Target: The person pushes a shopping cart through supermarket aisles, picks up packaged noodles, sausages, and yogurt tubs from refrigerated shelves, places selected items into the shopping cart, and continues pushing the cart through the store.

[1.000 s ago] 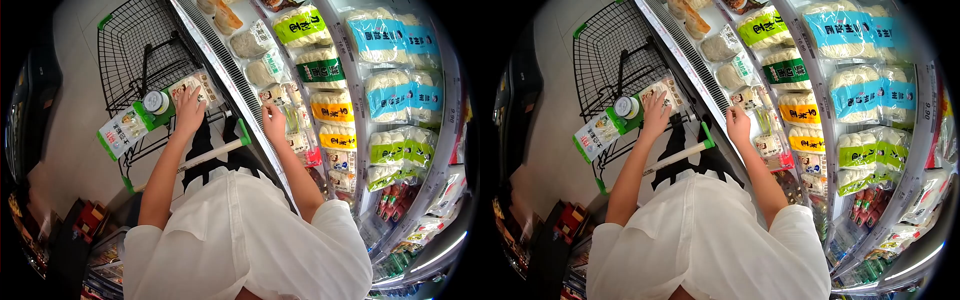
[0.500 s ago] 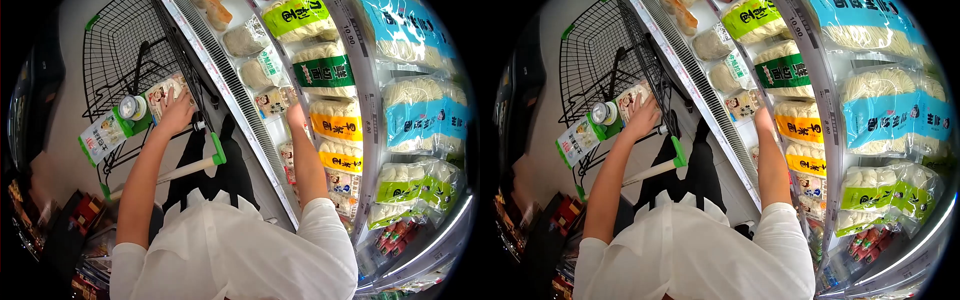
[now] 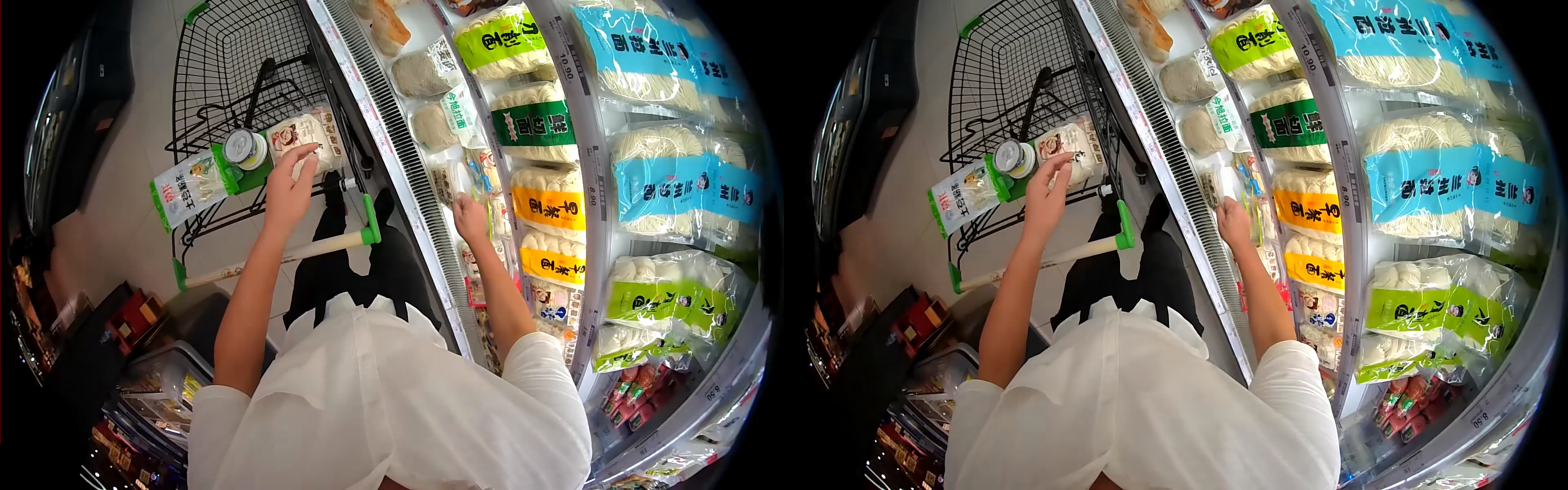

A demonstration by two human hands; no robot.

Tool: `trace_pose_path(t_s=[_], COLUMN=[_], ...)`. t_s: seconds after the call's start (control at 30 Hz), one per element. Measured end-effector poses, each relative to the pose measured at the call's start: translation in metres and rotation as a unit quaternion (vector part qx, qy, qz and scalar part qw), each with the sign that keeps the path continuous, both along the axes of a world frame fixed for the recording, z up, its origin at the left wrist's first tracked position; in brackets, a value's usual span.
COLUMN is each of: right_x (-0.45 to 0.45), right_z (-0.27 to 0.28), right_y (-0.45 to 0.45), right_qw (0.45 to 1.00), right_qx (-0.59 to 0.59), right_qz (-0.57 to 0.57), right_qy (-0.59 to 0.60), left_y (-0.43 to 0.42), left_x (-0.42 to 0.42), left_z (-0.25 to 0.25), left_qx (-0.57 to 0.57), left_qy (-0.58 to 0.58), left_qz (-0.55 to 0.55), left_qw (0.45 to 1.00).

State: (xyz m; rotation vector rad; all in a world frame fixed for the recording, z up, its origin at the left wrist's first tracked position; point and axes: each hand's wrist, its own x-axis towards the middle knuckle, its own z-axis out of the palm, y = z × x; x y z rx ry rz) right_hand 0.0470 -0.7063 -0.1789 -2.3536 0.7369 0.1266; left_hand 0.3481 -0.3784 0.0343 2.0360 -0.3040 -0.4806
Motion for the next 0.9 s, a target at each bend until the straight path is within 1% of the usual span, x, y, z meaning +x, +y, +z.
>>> trace_pose_path(t_s=[0.03,0.07,0.1,0.17,0.2,0.27,0.3,0.33,0.37,0.4,0.43,0.5,0.53,0.57,0.6,0.63,0.67,0.7,0.73,0.77,0.8,0.83,0.87,0.9], right_x=[0.004,0.006,0.007,0.017,0.025,0.034,0.038,0.043,0.047,0.054,0.056,0.065,0.081,0.092,0.106,0.122,0.142,0.166,0.189,0.210,0.228,0.244,0.260,0.275], right_z=[0.027,0.040,0.060,0.117,0.155,0.226,0.260,0.300,0.331,0.360,0.382,0.418,0.437,0.436,0.428,0.418,0.400,0.384,0.364,0.360,0.329,0.318,0.308,0.287], right_y=[0.011,0.024,0.030,0.036,0.043,0.058,0.068,0.079,0.086,0.099,0.106,0.113,0.128,0.132,0.134,0.137,0.139,0.147,0.149,0.161,0.163,0.169,0.178,0.182], right_qw=[0.999,0.993,0.993,0.983,0.977,0.983,0.980,0.981,0.979,0.971,0.970,0.950,0.925,0.924,0.872,0.805,0.821,0.817,0.833,0.867,0.899,0.929,0.952,0.953], right_qx=[0.037,0.060,0.061,0.142,0.170,0.154,0.172,0.157,0.149,0.142,0.145,0.210,0.270,0.270,0.378,0.480,0.470,0.483,0.451,0.411,0.360,0.289,0.215,0.212], right_qz=[0.001,-0.046,-0.042,-0.104,-0.123,-0.093,-0.080,-0.071,-0.029,-0.013,-0.004,0.021,-0.028,-0.022,-0.051,-0.079,-0.098,-0.110,-0.038,-0.023,-0.001,0.024,0.049,0.050], right_qy=[0.013,-0.087,-0.091,-0.042,-0.038,-0.045,-0.068,-0.085,-0.133,-0.192,-0.195,-0.228,-0.268,-0.270,-0.308,-0.340,-0.309,-0.294,-0.318,-0.280,-0.248,-0.231,-0.212,-0.212], left_y=[-0.001,-0.002,-0.004,-0.010,-0.014,-0.020,-0.025,-0.030,-0.034,-0.037,-0.039,-0.037,-0.029,-0.021,-0.016,-0.005,0.012,0.028,0.041,0.054,0.065,0.072,0.076,0.079], left_x=[-0.010,-0.019,-0.029,-0.049,-0.059,-0.075,-0.080,-0.086,-0.092,-0.093,-0.092,-0.083,-0.072,-0.063,-0.065,-0.054,-0.037,-0.022,-0.011,0.000,0.013,0.024,0.032,0.040], left_z=[0.011,0.022,0.032,0.048,0.053,0.065,0.072,0.070,0.068,0.069,0.070,0.080,0.081,0.083,0.098,0.101,0.102,0.103,0.090,0.084,0.070,0.051,0.037,0.024], left_qx=[0.000,-0.025,-0.050,-0.083,-0.095,-0.109,-0.114,-0.134,-0.154,-0.153,-0.153,-0.189,-0.235,-0.281,-0.360,-0.362,-0.333,-0.303,-0.302,-0.249,-0.234,-0.219,-0.222,-0.195], left_qy=[-0.005,0.015,0.036,0.090,0.102,0.126,0.138,0.150,0.164,0.198,0.233,0.287,0.301,0.313,0.339,0.336,0.339,0.343,0.304,0.300,0.302,0.306,0.307,0.277], left_qz=[0.005,-0.002,-0.009,-0.004,-0.026,-0.069,-0.091,-0.091,-0.092,-0.082,-0.074,-0.043,-0.068,-0.093,-0.007,-0.007,0.009,0.024,0.048,0.060,0.077,0.094,0.095,0.116], left_qw=[1.000,1.000,0.998,0.992,0.990,0.984,0.980,0.975,0.970,0.965,0.958,0.938,0.922,0.902,0.869,0.870,0.880,0.889,0.902,0.919,0.921,0.922,0.921,0.934])
